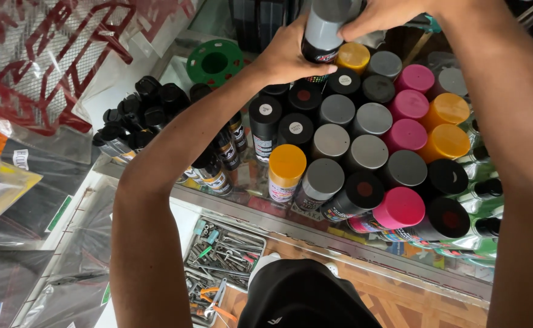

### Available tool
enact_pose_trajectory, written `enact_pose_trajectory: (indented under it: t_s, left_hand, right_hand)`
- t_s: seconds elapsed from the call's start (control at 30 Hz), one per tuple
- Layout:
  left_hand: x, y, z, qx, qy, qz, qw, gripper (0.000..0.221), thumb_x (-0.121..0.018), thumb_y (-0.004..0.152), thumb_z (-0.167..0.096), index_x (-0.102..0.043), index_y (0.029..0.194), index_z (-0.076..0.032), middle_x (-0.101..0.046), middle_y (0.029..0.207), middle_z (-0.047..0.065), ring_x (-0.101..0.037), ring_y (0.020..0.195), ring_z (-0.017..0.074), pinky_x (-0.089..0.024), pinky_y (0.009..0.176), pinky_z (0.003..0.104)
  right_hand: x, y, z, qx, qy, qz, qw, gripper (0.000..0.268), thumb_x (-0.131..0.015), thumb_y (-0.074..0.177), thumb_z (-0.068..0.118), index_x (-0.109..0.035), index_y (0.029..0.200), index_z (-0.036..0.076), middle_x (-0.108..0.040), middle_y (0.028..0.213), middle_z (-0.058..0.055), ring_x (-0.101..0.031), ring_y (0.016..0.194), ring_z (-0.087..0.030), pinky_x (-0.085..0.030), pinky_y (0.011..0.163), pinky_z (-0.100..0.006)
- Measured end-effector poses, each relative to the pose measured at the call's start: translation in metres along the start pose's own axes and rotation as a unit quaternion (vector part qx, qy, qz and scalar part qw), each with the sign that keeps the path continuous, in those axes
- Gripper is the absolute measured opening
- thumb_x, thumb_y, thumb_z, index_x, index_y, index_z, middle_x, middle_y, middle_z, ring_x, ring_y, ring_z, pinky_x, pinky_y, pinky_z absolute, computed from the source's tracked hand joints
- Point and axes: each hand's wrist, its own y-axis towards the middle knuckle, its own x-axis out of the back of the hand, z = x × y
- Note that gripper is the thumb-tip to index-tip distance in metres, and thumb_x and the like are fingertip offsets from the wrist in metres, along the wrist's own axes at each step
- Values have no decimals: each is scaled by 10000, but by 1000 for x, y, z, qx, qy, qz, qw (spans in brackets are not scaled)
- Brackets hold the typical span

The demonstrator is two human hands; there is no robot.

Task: Picking up, examining, and wiping down spray paint cans before placing them back on a display shelf.

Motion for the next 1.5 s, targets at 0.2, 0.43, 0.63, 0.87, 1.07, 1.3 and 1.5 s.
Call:
enact_pose_trajectory:
  t_s: [0.2,0.43,0.63,0.87,1.07,1.3,1.5]
  left_hand:
    - [1,-4,8,20,2,32,999,828,-973,729,-148,-450,1360,-27,-723,1221,157,-750,1078,309,-575,930,381]
    - [-3,-9,14,58,-3,46,997,888,-991,707,-157,-430,1381,-16,-688,1268,167,-710,1157,310,-535,1020,400]
    - [11,-3,8,109,-14,100,989,694,-922,704,-152,-556,1278,-17,-726,1178,121,-729,1050,250,-550,946,340]
    - [27,-2,6,181,62,161,968,691,-900,708,-364,-546,1179,-2,-738,1066,104,-748,902,214,-567,795,301]
    - [16,-8,24,187,56,189,962,644,-869,755,-363,-551,1190,-11,-728,1051,88,-730,887,206,-556,790,299]
    - [17,-8,12,205,46,233,949,446,-783,820,-310,-603,1122,-37,-719,926,38,-686,749,157,-533,660,278]
    - [11,-11,27,234,73,243,939,626,-757,868,-396,-505,1242,38,-713,959,95,-702,743,199,-541,628,303]
  right_hand:
    - [7,-11,35,55,-12,-39,998,701,-787,839,205,-511,1470,69,-710,1075,-210,-713,782,-366,-597,582,-440]
    - [2,-5,37,135,-13,-70,988,716,-833,714,140,-586,1366,-22,-649,1103,-201,-654,725,-319,-561,529,-382]
    - [-2,-4,58,97,-77,-12,992,667,-850,724,135,-629,1343,28,-744,1038,-135,-689,682,-293,-566,561,-379]
    - [-17,4,73,91,-186,-16,978,647,-893,648,282,-721,1245,101,-666,1072,-82,-659,806,-331,-530,717,-429]
    - [-29,8,75,60,-233,-10,971,556,-928,613,319,-774,1128,176,-613,1083,-37,-663,800,-313,-543,719,-432]
    - [-40,14,68,74,-232,-4,970,492,-924,582,279,-796,1054,220,-571,1069,-54,-640,696,-313,-542,681,-420]
    - [-37,9,80,49,-227,7,973,661,-937,600,310,-756,1223,180,-574,1228,-72,-683,850,-347,-566,787,-446]
